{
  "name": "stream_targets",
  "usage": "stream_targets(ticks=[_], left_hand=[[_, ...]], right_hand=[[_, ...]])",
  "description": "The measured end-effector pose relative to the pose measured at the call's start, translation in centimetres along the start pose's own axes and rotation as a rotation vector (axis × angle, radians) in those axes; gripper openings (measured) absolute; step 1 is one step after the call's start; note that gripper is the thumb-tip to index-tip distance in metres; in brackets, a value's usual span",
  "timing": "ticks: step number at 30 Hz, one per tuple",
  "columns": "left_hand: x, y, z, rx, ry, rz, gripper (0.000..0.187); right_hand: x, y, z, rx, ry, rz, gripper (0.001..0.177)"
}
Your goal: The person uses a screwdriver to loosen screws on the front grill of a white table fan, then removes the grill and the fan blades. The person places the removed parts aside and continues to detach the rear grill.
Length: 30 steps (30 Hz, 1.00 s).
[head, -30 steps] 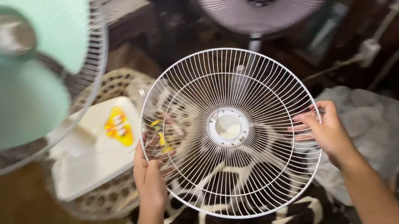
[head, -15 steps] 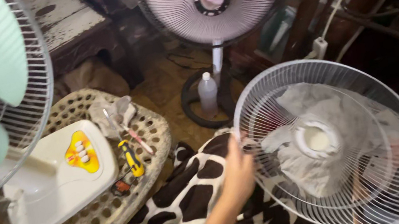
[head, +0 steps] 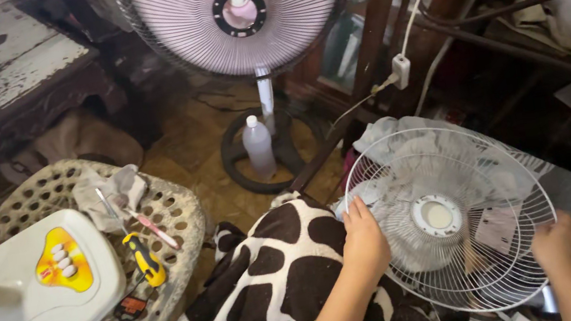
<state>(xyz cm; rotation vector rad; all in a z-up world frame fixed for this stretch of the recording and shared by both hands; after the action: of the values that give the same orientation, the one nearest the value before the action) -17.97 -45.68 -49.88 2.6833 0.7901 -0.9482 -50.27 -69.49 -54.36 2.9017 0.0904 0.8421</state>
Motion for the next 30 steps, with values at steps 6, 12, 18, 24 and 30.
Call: stream_targets(ticks=[6,12,18,24,30], left_hand=[[2.0,-0.1,-8.8,-0.353,-0.227,0.286,0.054],[7.6,-6.1,-32.0,-0.697,-0.136,0.162,0.026],[3.3,-21.3,-48.2,-0.854,-0.195,0.144,0.020],[-0.5,-33.8,-56.1,-1.183,0.284,0.104,0.014],[0.7,-34.9,-60.8,-1.509,0.730,0.033,0.033]], right_hand=[[14.6,-2.0,0.8,-0.037,0.117,-0.649,0.075],[40.1,-12.4,1.3,0.310,0.710,-1.005,0.055],[61.4,-28.6,-7.3,0.521,1.105,-1.434,0.047],[72.3,-35.8,-13.1,0.535,1.385,-1.626,0.039],[79.2,-39.5,-11.4,0.558,1.129,-1.648,0.047]])
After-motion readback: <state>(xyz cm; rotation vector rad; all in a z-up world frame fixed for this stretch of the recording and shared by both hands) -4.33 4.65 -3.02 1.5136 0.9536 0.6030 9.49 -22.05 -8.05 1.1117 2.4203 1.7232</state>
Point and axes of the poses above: each hand's wrist, its own y-axis towards the middle knuckle, its own z-axis out of the palm, x = y × z, the point moved 4 cm from there along y, towards the middle knuckle, and after that the axes turned 9 degrees about y, right-handed, at the moved point
